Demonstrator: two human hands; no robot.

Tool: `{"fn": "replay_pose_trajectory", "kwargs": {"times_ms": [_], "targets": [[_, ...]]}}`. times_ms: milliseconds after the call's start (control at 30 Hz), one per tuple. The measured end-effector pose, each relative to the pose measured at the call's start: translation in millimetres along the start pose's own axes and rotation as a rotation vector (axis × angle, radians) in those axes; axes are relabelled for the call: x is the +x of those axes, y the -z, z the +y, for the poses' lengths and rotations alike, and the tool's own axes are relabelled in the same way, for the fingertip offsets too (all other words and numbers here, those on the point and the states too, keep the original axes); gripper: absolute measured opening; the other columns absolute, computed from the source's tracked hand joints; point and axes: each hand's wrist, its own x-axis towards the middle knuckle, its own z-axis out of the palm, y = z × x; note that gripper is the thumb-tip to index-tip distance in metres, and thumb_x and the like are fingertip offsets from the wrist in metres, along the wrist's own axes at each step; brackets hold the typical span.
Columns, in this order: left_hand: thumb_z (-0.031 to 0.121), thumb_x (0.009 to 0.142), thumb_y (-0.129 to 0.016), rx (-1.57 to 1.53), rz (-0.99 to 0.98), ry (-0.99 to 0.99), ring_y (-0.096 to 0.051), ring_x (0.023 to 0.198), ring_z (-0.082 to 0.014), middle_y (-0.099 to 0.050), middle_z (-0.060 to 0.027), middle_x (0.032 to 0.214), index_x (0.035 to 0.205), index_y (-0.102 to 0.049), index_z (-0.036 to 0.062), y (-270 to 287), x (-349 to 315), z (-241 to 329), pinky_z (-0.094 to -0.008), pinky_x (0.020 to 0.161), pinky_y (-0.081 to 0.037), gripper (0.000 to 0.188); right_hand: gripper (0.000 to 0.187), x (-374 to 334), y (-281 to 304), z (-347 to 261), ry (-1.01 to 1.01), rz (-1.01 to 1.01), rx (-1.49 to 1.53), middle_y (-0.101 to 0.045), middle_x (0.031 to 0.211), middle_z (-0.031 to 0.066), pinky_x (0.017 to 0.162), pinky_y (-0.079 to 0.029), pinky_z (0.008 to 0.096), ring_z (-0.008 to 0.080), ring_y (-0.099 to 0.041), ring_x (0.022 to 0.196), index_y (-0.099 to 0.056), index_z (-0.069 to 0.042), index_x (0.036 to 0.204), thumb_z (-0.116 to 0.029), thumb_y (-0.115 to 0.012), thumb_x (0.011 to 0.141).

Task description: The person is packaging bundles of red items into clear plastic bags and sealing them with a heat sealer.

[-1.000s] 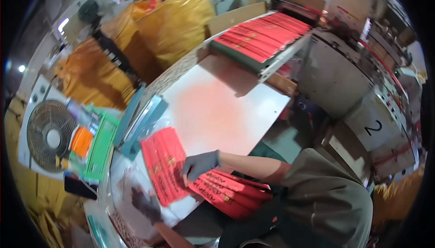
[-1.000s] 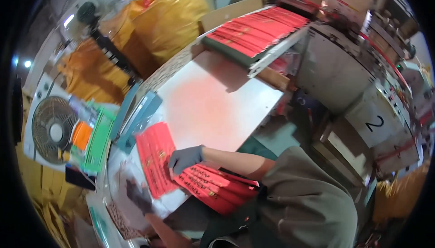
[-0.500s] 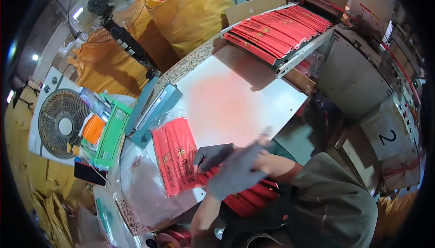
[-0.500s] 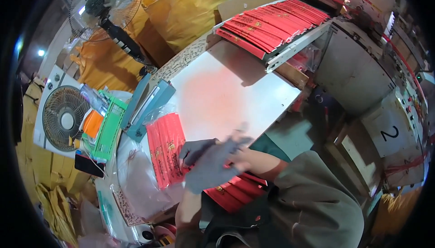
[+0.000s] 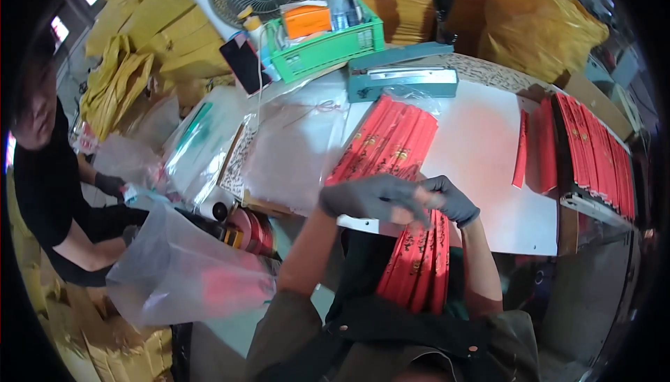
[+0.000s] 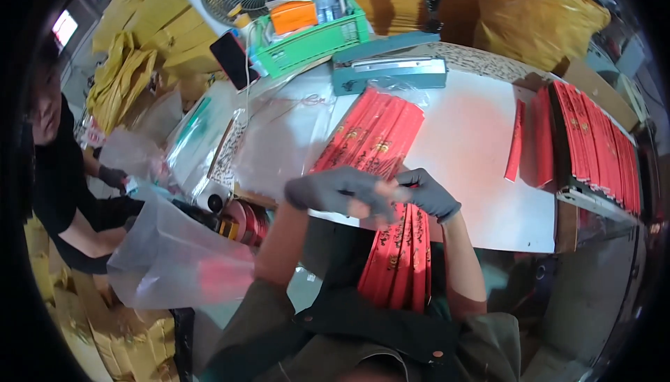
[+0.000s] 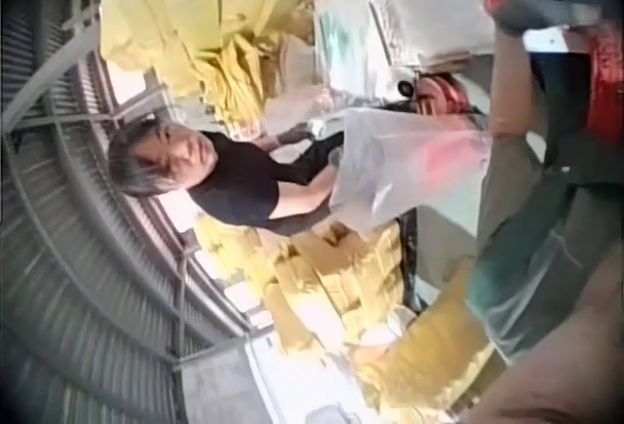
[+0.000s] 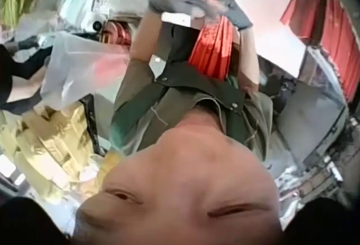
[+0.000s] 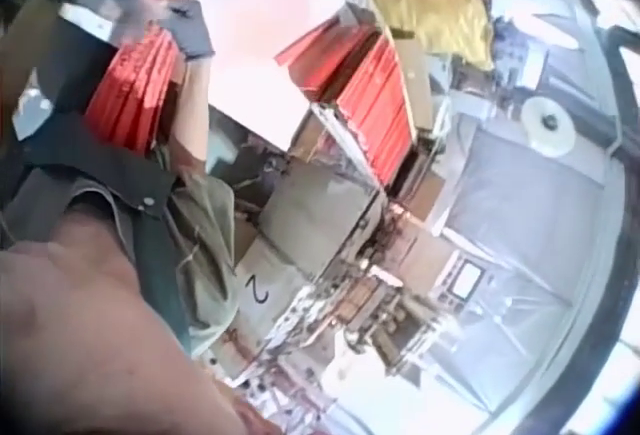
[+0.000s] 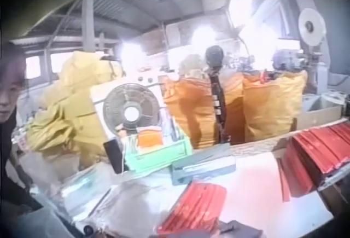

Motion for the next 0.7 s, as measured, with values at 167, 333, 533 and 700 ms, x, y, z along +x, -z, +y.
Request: {"fn": "replay_pose_trajectory", "kwargs": {"times_ms": [167,333,533,700], "targets": [[0.018,0.089,-0.060,0.483,0.359,0.017,-0.058,0.076,-0.0088,-0.063,-0.0034,0.085,0.105,-0.065,0.0007,124.0,-49.0,-16.7,-0.0238,0.071,-0.047,0.024,0.017,5.8,6.7,14.1,-0.064,-0.089,-0.071,-0.065,0.079,0.0033,0.071,-0.044,0.0231,0.0075,-0.055,0.074,-0.069,0.001,0.092,-0.010,-0.063,0.081],[0.015,0.082,-0.064,0.346,0.530,0.202,-0.056,0.066,-0.0081,-0.062,-0.0010,0.073,0.087,-0.065,0.0020,161.7,-74.0,-28.6,-0.0225,0.063,-0.046,0.014,0.017,4.3,0.7,7.1,-0.091,-0.075,-0.040,-0.065,0.079,0.0041,0.075,-0.045,0.0248,0.0093,-0.056,0.075,-0.070,0.001,0.090,-0.012,-0.064,0.081],[0.013,0.082,-0.065,0.503,0.173,0.104,-0.059,0.085,-0.0134,-0.061,-0.0057,0.089,0.090,-0.061,0.0011,92.1,-45.0,26.9,-0.0270,0.074,-0.046,0.015,0.017,9.7,4.6,12.2,-0.095,-0.052,-0.167,-0.066,0.081,0.0052,0.075,-0.046,0.0263,0.0112,-0.057,0.076,-0.070,0.001,0.090,-0.012,-0.064,0.081],[0.033,0.083,-0.067,0.048,-0.558,-0.153,-0.060,0.095,-0.0183,-0.062,-0.0109,0.105,0.107,-0.058,-0.0031,34.5,-9.4,54.3,-0.0290,0.081,-0.046,0.044,0.018,19.7,-10.3,2.3,-0.146,-0.091,-0.041,-0.066,0.082,0.0050,0.075,-0.046,0.0246,0.0102,-0.058,0.077,-0.069,0.002,0.090,-0.010,-0.064,0.078]]}}
